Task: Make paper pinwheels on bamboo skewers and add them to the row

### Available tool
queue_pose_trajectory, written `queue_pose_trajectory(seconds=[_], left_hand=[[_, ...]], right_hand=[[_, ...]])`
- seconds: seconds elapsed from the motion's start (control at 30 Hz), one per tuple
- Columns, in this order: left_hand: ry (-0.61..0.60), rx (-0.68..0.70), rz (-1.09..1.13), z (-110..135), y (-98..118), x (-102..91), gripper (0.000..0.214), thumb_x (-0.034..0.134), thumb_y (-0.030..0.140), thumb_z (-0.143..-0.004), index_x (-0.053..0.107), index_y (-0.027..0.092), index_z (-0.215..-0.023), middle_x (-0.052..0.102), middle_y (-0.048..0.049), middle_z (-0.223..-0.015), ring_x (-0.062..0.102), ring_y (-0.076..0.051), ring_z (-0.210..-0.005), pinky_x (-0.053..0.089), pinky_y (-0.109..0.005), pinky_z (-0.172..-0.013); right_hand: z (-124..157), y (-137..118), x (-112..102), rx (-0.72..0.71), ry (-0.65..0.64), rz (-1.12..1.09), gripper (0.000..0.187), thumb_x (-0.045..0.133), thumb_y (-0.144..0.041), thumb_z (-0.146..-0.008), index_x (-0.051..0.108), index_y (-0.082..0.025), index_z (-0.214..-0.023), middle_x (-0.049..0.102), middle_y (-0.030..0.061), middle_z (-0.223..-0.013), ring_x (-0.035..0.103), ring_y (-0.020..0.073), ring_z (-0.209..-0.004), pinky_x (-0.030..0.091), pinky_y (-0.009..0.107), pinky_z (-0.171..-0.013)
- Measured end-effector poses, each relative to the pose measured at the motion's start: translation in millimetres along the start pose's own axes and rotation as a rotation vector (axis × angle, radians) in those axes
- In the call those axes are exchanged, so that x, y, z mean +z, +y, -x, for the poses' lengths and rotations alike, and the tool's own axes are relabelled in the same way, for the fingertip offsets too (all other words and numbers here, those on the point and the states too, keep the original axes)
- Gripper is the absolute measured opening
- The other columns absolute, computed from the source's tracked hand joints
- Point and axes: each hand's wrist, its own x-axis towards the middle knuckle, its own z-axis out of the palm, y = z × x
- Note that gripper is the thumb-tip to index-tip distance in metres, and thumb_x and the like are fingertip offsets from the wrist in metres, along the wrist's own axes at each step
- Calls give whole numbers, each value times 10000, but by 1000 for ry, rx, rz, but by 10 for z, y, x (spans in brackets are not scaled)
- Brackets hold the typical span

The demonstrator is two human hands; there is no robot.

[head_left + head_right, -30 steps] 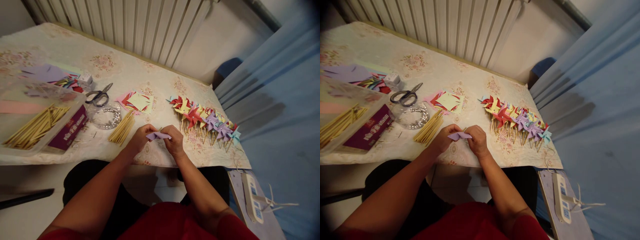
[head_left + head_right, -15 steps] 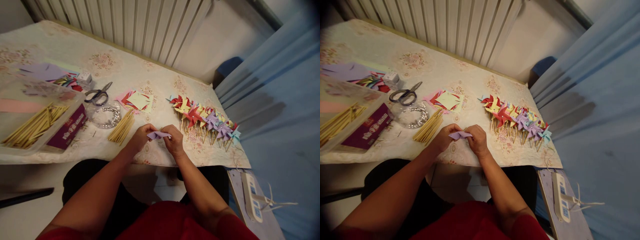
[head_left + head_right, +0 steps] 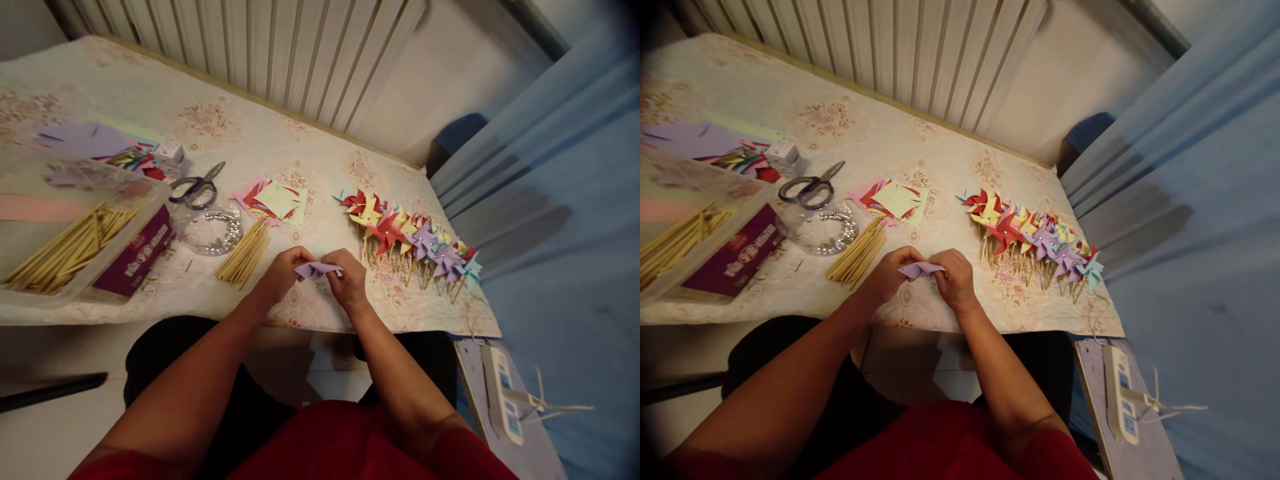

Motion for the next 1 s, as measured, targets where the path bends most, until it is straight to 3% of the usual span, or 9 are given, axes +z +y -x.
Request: queue_pose_trajectory(seconds=[0.23, 0.57, 1.0], left_hand=[[13, -2, 6, 3, -3, 3, 95, 630, 195, -675, 616, 152, -760, 580, 31, -608, 435, -86, -552, 312, -225, -539], [18, 33, 0, -7, -18, 3, 95, 653, 195, -668, 618, 158, -748, 575, 36, -610, 443, -88, -563, 315, -231, -554], [-8, 6, 76, 8, -20, 27, 133, 680, 223, -655, 624, 150, -752, 562, 32, -610, 433, -86, -559, 324, -230, -560]], right_hand=[[-2, 2, 8, -2, 30, -33, 119, 555, -177, -918, 625, -205, -825, 664, 30, -773, 616, 170, -747, 486, 320, -704], [-15, -54, -9, 107, 34, -69, 136, 565, -199, -914, 636, -202, -798, 664, 22, -762, 627, 161, -735, 496, 310, -702], [44, -91, 34, 84, 102, -39, 129, 557, -164, -900, 643, -212, -816, 673, 26, -782, 640, 172, -749, 517, 332, -719]])
